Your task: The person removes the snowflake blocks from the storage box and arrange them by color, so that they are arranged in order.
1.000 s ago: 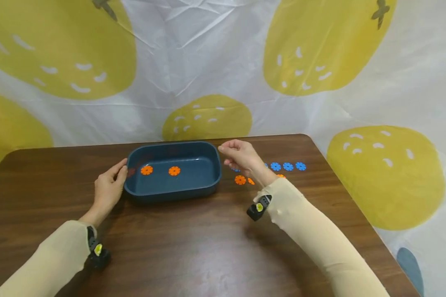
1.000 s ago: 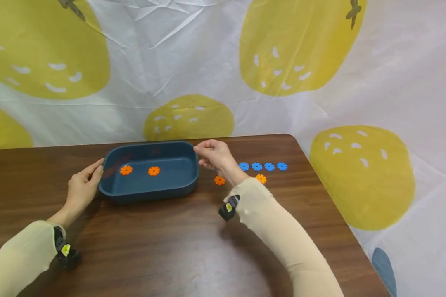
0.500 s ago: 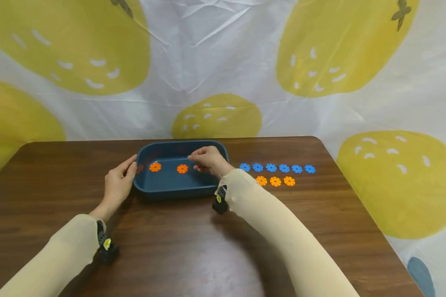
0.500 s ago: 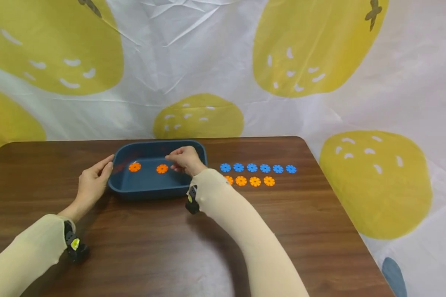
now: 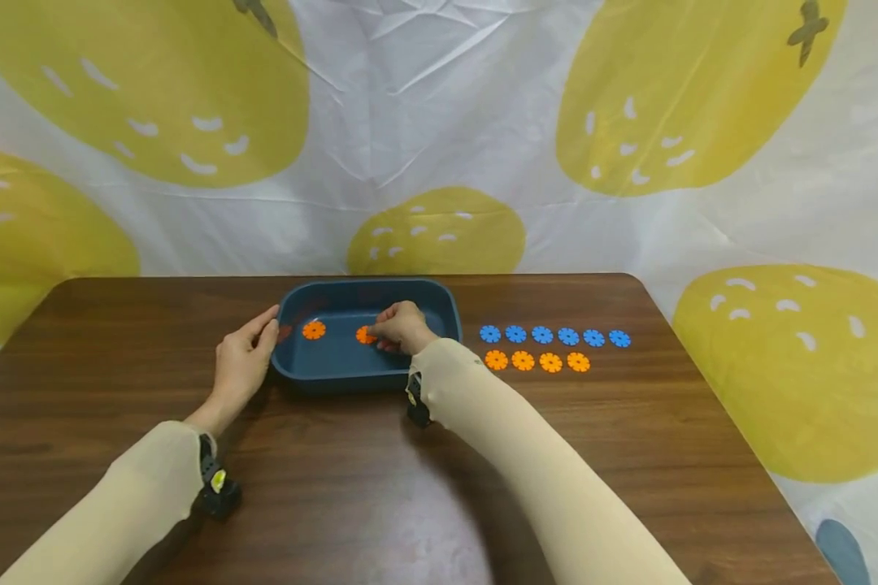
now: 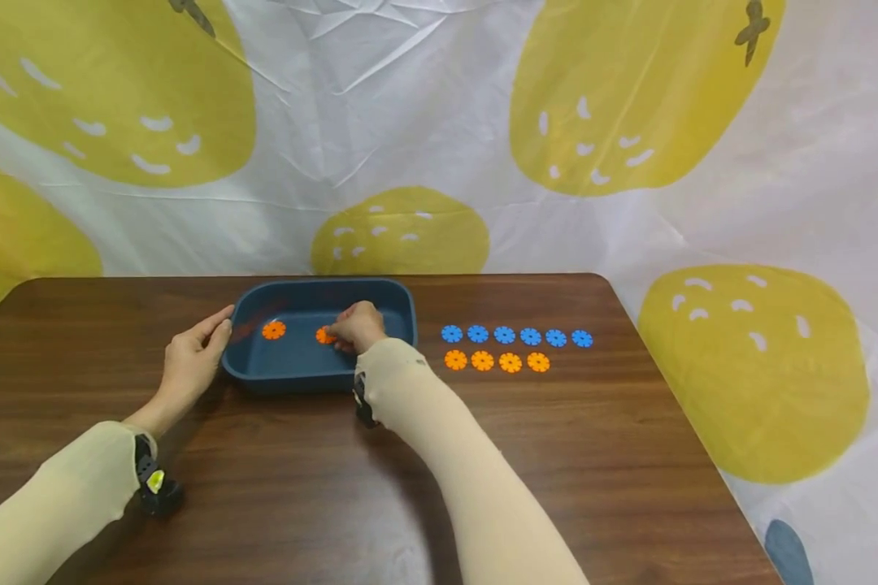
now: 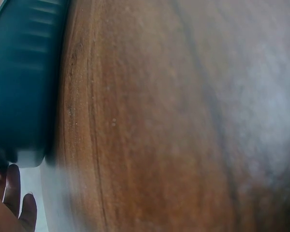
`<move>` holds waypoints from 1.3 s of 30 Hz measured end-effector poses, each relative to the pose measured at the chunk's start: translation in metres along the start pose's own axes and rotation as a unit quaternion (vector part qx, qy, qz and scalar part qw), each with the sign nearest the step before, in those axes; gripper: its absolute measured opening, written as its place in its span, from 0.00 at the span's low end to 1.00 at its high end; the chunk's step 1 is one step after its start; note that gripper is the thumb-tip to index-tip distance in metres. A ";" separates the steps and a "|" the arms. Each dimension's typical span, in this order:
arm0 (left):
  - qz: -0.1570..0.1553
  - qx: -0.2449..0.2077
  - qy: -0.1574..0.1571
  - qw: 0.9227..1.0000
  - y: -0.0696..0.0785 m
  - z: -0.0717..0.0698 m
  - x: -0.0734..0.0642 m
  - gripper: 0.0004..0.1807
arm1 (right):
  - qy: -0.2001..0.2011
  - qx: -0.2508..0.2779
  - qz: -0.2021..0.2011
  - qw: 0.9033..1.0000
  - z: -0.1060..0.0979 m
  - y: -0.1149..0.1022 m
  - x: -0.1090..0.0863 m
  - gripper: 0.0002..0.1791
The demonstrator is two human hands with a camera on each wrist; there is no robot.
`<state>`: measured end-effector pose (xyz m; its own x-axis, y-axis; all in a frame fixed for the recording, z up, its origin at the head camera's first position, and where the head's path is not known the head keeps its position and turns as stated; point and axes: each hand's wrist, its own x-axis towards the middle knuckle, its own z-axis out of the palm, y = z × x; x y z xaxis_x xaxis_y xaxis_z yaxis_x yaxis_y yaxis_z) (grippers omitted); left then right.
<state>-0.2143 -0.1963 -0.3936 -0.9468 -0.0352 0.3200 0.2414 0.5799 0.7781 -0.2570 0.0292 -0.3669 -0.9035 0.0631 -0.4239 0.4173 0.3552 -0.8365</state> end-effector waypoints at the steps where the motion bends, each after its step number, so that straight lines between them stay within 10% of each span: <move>1: 0.000 -0.005 -0.002 1.000 0.001 0.000 0.000 0.21 | 0.003 -0.009 0.000 1.000 0.001 0.001 0.002 0.08; 19: -0.016 0.000 -0.004 1.000 0.003 -0.001 -0.004 0.21 | 0.032 -0.163 -0.036 0.986 0.006 0.003 0.004 0.13; 39: -0.013 0.007 -0.005 1.000 0.003 -0.001 -0.004 0.22 | 0.042 -0.180 -0.050 0.982 0.004 0.001 -0.009 0.10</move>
<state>-0.2099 -0.1955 -0.3915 -0.9549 -0.0428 0.2938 0.2132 0.5898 0.7789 -0.2485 0.0257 -0.3654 -0.9495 0.0821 -0.3028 0.2778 0.6686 -0.6898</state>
